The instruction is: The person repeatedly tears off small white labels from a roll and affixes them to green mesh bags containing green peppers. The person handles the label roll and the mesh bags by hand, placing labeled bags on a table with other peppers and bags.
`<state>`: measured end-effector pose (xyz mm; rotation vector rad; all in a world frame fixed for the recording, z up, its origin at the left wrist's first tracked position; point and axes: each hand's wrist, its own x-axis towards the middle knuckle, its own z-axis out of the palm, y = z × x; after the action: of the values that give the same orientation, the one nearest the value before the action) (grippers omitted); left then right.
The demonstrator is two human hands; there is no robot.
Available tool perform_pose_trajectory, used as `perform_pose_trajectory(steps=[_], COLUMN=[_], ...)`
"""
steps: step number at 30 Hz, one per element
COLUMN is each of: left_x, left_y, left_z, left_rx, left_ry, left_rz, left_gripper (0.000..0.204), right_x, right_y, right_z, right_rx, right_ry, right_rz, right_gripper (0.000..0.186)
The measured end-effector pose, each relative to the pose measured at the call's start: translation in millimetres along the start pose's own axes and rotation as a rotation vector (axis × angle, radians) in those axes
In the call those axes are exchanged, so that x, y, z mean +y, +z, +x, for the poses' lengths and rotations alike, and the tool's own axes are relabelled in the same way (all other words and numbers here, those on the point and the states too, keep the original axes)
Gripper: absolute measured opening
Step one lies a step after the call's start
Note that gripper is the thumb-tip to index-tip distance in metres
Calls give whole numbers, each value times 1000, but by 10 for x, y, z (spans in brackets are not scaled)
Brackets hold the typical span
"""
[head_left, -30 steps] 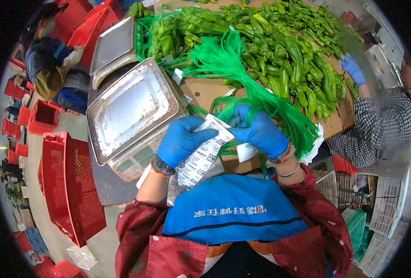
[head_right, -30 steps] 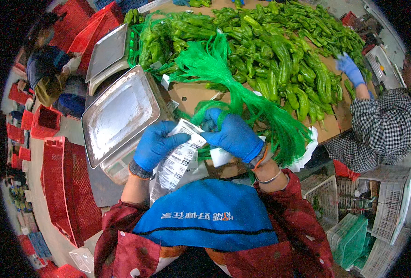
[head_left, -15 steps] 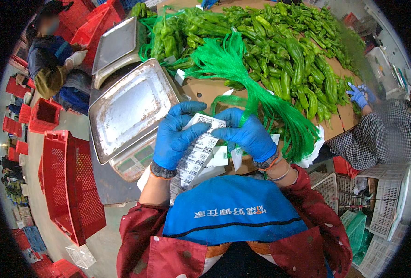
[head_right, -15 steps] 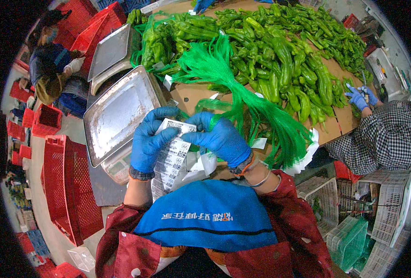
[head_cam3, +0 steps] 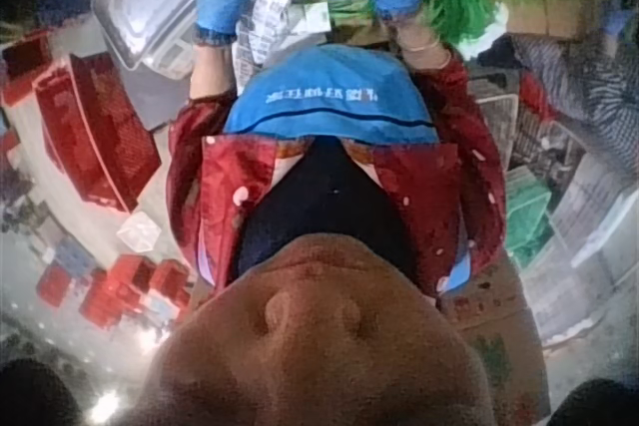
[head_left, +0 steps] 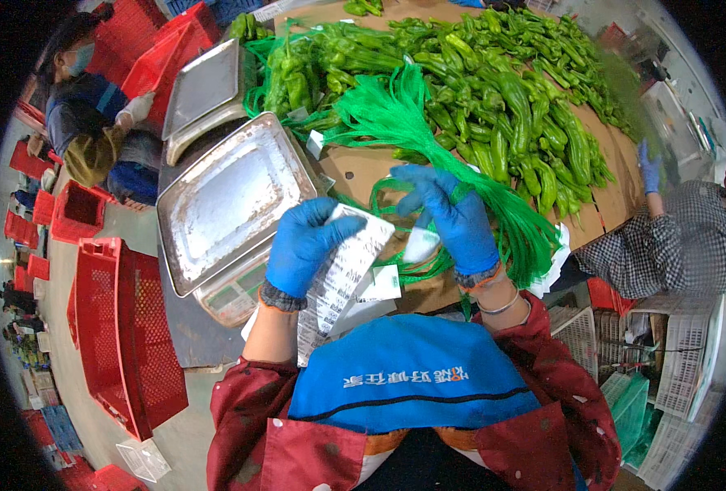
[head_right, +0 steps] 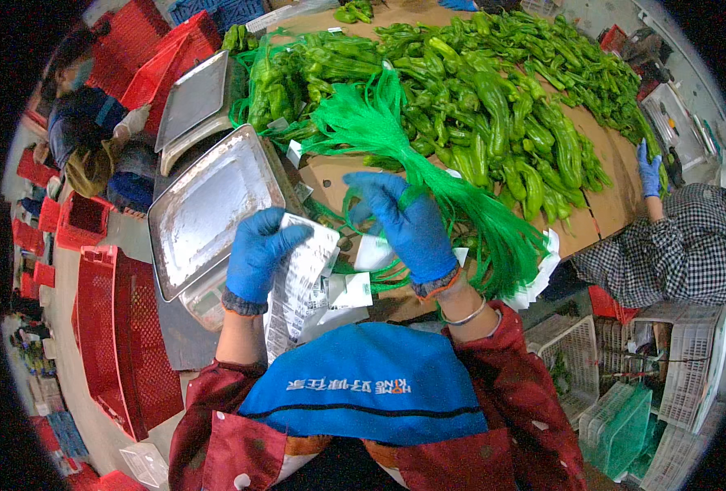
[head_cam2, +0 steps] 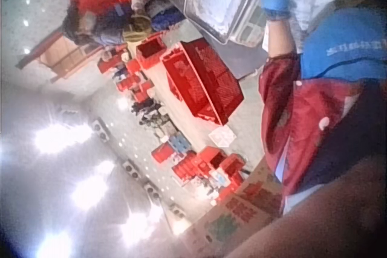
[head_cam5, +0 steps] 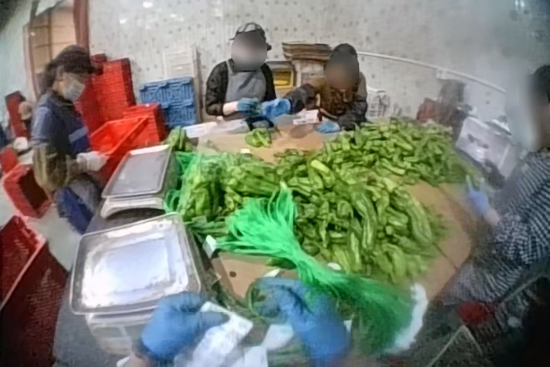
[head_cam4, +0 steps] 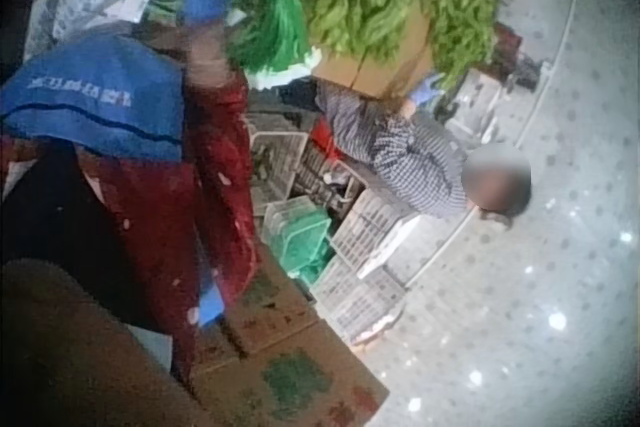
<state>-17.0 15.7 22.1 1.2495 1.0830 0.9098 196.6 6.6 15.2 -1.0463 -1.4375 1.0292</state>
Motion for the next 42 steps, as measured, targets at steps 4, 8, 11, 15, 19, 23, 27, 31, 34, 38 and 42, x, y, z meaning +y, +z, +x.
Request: perform_pose_trajectory(steps=[4, 8, 11, 15, 19, 23, 27, 31, 34, 38, 42], left_x=[-114, -242, -236, -201, -200, -207, -211, -226, -244, -273, -281], left_y=[158, 344, 277, 225, 263, 250, 224, 229, 223, 219, 227], left_z=[-86, -39, 5, 2, 12, 26, 31, 28, 42, 63, 56], left_rx=[-302, -148, -116, -108, -117, -74, -79, -70, -55, -46, 29], left_ry=[417, 307, 115, 88, 131, 181, 111, 87, 118, 158, 260], left_rz=[262, 240, 94, -13, -91, -63, -57, -74, -30, -16, 67], left_gripper=[24, 21, 20, 19, 17, 17, 19, 19, 18, 18, 20], right_x=[56, 80, 53, -36, -66, -39, 12, 18, -3, -25, -11], right_y=[50, 71, 2, -127, -73, -39, -4, 2, -8, 4, 60], right_z=[56, 46, 51, 12, -36, -50, -56, -62, -63, -71, -98], right_rx=[104, 5, -128, -293, -204, -219, -194, -219, -225, -244, -247], right_ry=[-68, -67, 7, 295, 252, 253, 205, 231, 291, 296, 165], right_rz=[-75, 18, 257, -37, 11, -20, -18, 2, 0, 13, 133], right_gripper=[35, 30, 33, 31, 29, 28, 29, 30, 31, 31, 28])
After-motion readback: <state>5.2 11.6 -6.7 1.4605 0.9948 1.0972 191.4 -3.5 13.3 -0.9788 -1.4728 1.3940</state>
